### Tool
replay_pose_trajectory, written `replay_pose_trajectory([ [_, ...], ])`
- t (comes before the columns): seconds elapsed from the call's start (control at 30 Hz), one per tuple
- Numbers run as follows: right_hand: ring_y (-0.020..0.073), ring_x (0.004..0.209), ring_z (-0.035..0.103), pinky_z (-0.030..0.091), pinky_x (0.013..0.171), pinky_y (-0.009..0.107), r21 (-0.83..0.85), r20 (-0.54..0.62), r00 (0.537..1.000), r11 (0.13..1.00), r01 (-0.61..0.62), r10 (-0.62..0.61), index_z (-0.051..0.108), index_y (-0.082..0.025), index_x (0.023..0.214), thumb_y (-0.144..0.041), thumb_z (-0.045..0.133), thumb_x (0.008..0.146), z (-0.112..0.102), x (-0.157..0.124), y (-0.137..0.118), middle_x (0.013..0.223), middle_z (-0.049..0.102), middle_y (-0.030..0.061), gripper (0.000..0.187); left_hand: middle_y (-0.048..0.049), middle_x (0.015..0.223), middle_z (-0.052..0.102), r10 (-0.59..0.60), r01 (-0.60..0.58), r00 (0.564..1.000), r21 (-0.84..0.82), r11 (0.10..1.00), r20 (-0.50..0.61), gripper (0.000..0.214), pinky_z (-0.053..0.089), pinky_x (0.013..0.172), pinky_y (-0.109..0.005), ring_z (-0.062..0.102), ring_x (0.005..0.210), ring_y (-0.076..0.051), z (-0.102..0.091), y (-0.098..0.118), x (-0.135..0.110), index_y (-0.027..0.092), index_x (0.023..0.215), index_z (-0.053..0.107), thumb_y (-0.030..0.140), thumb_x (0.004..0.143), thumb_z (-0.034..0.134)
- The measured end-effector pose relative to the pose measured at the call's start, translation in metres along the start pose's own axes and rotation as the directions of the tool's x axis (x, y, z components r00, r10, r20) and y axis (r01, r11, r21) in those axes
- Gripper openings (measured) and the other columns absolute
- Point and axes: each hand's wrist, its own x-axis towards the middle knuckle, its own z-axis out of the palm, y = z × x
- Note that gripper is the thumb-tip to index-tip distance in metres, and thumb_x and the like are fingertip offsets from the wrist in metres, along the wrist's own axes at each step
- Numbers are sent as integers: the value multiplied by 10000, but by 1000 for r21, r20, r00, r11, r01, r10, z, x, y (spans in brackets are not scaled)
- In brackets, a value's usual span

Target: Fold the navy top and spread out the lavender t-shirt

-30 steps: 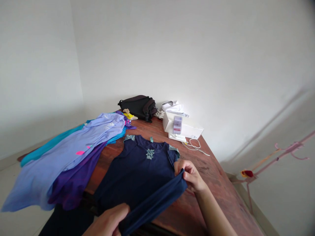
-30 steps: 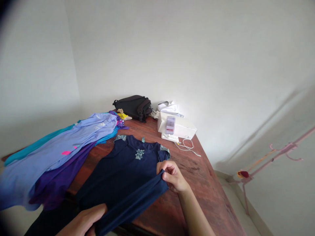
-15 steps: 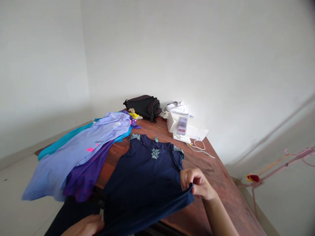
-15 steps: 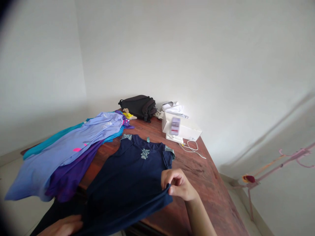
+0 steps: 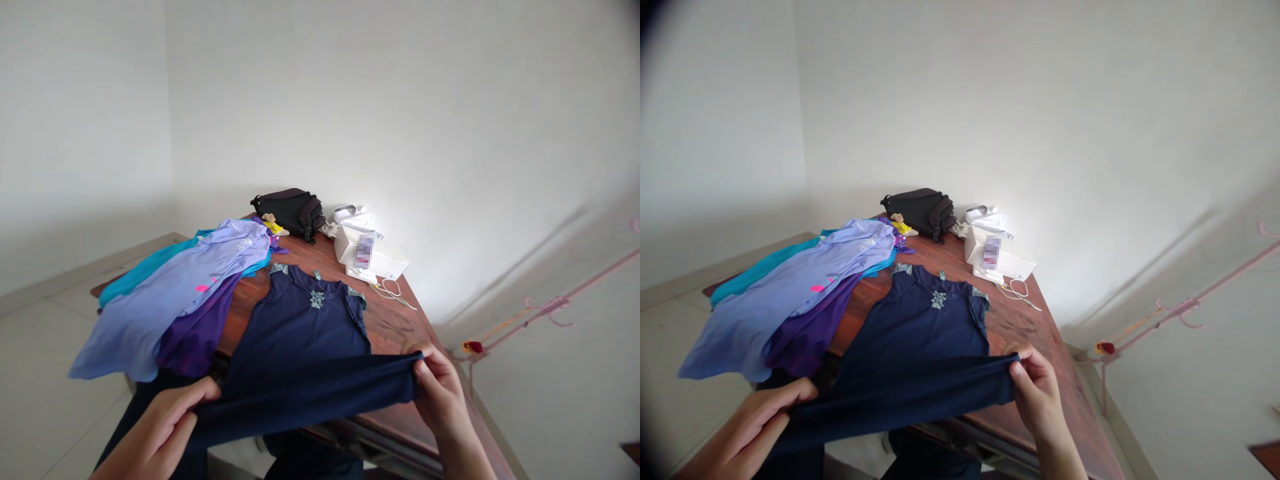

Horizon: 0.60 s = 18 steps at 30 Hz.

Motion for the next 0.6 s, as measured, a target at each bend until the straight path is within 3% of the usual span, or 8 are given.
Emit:
replay_pose_trajectory([
  [0.13,147,649,494,417,537,234,-50,-113,992,997,54,-59,644,-227,796,-403,787,819,1,-20,-16,783,569,30,227,8,1167,760,86,-82,980,-30,996,179,367,548,927,-181,746,1012,-179,-20,16,15,310,1268,671,341,905,624],
  [0.23,159,663,525,452,560,252,-94,-205,974,992,78,-96,644,-226,799,-414,798,803,-3,-35,-24,812,599,44,244,-2,1283,717,102,-91,921,-47,995,375,598,561,942,-238,730,1080,-222,-24,19,23,357,1393,597,381,817,758],
  [0.3,160,649,528,454,556,253,-127,-258,961,990,63,-94,648,-223,785,-430,800,799,-6,-46,-27,777,606,45,258,-6,1328,691,100,-83,892,-58,995,441,640,564,950,-266,724,1100,-235,-24,14,26,376,1432,565,346,822,757],
  [0.47,171,662,557,476,598,269,-228,-315,948,974,-22,-52,669,-207,751,-447,809,787,-8,-74,-34,745,625,56,280,7,1127,778,154,-166,896,-9,986,417,363,567,922,-242,764,976,-225,-34,-11,27,357,1164,760,485,824,753],
  [0.6,174,612,541,461,536,278,-226,-294,953,974,1,-69,655,-209,725,-481,787,793,-14,-91,-36,709,606,56,311,54,995,798,119,-142,933,45,989,341,357,584,844,-226,771,874,-200,-55,-26,25,380,967,788,675,787,700],
])
